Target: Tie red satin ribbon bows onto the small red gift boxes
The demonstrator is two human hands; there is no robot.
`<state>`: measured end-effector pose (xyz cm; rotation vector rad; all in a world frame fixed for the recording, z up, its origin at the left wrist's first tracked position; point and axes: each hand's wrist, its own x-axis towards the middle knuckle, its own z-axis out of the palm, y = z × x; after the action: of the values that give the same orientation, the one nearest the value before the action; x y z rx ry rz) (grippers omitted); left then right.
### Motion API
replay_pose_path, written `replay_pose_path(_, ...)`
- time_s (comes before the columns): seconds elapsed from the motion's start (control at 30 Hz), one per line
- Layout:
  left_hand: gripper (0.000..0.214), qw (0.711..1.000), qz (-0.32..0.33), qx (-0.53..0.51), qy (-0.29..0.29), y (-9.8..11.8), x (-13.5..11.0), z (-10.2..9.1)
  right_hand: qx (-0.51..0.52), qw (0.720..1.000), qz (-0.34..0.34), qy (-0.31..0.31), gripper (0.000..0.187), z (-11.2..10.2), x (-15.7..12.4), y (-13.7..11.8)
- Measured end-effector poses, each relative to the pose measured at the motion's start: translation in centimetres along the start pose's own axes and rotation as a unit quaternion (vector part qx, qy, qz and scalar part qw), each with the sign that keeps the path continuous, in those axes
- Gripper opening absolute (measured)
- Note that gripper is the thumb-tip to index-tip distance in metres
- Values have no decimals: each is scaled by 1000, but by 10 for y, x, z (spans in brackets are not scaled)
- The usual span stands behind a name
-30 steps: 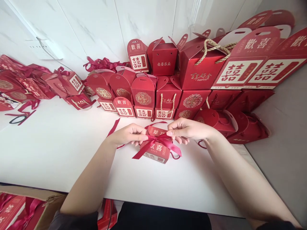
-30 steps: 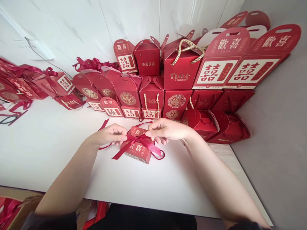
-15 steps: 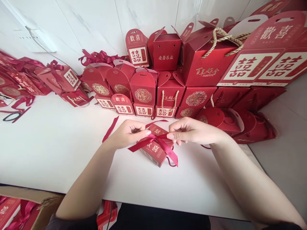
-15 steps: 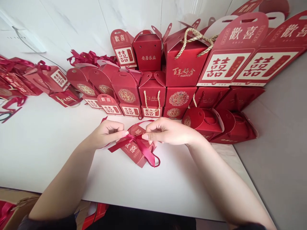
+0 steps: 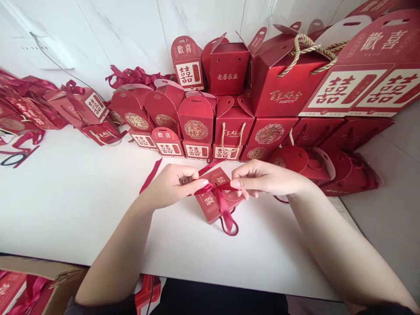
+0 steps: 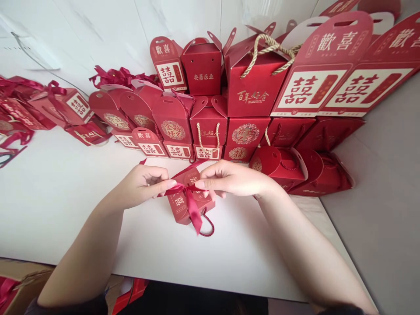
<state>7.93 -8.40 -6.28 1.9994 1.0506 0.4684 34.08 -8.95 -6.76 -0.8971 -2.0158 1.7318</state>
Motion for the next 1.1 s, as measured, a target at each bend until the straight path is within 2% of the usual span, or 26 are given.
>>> replay_pose_path(0.13,43,996,-61,-38,-57,-3,2,-6,0,1000,1,6,41,-7,4,13)
replay_pose_path(0.27,40,989,-78,-73,-98,-4,5,-9,6,1000,15,-12,42,-9,7,21)
replay_pose_path(0.6,38,985,-86,-115,-99,-4,7,-10,24,999,1,-23,39,-12,9,23)
replay_pose_path(0.87,40,980,-103,-125,-116,-14,9,-15,16,1000,-13,-19,39,-13,11,29)
replay_pose_path(0.93,42,979,-112,-121,-116,-16,9,-17,4,1000,-29,9,36,-12,11,28)
replay_pose_path(1.0,43,980,-113,-123,-107,-17,8,-19,-33,994,-57,90,31,-8,9,20)
replay_pose_path(1.03,43,981,-111,-129,-96,-17,8,-19,-68,984,-76,145,28,-5,7,14)
replay_pose_path(1.1,40,981,-108,-145,-73,-17,8,-19,-176,947,-116,243,24,8,2,-1)
